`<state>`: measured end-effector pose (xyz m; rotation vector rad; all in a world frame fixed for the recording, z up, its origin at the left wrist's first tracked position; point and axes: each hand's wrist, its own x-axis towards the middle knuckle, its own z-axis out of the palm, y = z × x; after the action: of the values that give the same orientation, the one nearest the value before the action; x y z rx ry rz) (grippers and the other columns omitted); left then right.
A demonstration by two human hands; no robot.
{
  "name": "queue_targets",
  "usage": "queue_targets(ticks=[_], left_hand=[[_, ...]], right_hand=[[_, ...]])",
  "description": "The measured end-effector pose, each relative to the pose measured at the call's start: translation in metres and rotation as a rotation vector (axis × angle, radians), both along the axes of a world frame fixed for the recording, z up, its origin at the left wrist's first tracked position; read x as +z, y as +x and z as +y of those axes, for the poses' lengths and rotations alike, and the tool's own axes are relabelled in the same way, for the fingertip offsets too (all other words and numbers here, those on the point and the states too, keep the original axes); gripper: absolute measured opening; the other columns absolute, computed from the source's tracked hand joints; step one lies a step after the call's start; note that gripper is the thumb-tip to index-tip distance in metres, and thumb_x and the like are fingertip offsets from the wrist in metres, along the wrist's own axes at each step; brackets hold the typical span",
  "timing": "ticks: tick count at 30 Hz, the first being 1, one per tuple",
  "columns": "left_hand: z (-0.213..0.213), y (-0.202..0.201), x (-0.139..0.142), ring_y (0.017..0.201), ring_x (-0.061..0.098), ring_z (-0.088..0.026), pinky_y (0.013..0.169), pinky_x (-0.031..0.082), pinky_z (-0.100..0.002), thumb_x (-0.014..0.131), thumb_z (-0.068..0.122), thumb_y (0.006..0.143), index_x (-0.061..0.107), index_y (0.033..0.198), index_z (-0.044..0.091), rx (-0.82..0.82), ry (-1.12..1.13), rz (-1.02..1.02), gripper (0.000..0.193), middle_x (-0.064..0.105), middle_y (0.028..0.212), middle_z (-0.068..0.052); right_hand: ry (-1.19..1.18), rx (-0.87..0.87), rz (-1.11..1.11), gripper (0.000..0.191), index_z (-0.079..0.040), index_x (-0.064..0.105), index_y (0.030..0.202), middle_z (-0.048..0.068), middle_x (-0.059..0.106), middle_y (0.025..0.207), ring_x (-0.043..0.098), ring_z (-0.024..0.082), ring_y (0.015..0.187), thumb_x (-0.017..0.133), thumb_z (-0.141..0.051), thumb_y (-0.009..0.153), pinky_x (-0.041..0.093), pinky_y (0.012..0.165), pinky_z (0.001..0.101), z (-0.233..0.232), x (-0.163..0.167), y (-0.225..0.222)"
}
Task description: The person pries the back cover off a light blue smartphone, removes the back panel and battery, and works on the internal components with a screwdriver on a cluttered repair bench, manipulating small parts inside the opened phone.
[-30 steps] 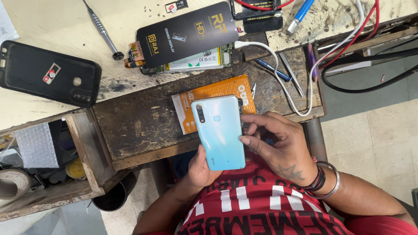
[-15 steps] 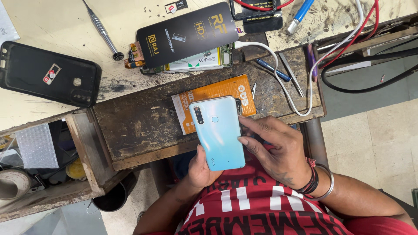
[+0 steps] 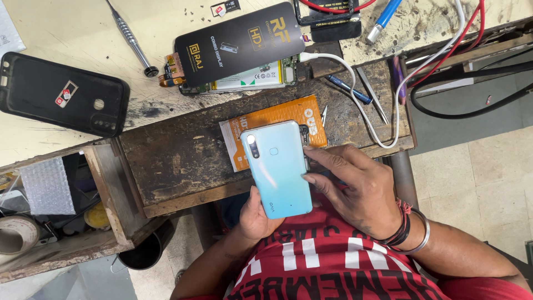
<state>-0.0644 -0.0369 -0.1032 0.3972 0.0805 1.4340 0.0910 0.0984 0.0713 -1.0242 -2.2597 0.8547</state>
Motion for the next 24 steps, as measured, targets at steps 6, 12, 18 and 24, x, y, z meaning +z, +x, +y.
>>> queue_targets(ticks=[6,12,18,24], left_hand=[[0.002,-0.001,0.011,0.145,0.049,-0.035,0.117,0.042,-0.07,0.041,0.031,0.114,0.021,0.164,0.008,0.0,-0.061,0.037,0.058,0.042,0.159,-0.017],[0.008,-0.002,0.024,0.14,0.05,-0.038,0.116,0.044,-0.069,0.04,0.029,0.113,0.015,0.164,0.012,-0.011,-0.129,0.031,0.06,0.041,0.157,-0.017],[0.011,-0.006,0.034,0.144,0.051,-0.042,0.116,0.045,-0.064,0.035,0.035,0.117,0.018,0.166,0.007,-0.011,-0.027,0.095,0.059,0.043,0.159,-0.021],[0.003,-0.001,0.014,0.144,0.049,-0.037,0.118,0.044,-0.062,0.036,0.028,0.115,0.018,0.166,0.011,-0.007,-0.112,-0.022,0.056,0.041,0.16,-0.018]], right_hand=[[0.056,0.006,0.015,0.037,-0.008,0.072,0.121,0.008,0.073,0.102,0.076,0.02,0.087,0.082,-0.012,0.086,0.06,0.071,0.0289,0.002,-0.001,0.0],[-0.118,-0.025,0.061,0.021,-0.007,0.076,0.112,0.007,0.076,0.097,0.076,0.016,0.081,0.076,-0.007,0.09,0.058,0.068,0.0261,0.011,-0.006,0.003],[-0.257,-0.024,0.121,0.018,-0.006,0.076,0.11,0.007,0.077,0.094,0.076,0.015,0.077,0.073,-0.006,0.093,0.058,0.066,0.0248,0.015,-0.007,0.005],[-0.081,-0.011,0.086,0.017,-0.006,0.077,0.108,0.008,0.077,0.098,0.077,0.017,0.083,0.075,-0.004,0.091,0.06,0.069,0.026,0.012,-0.004,0.0]])
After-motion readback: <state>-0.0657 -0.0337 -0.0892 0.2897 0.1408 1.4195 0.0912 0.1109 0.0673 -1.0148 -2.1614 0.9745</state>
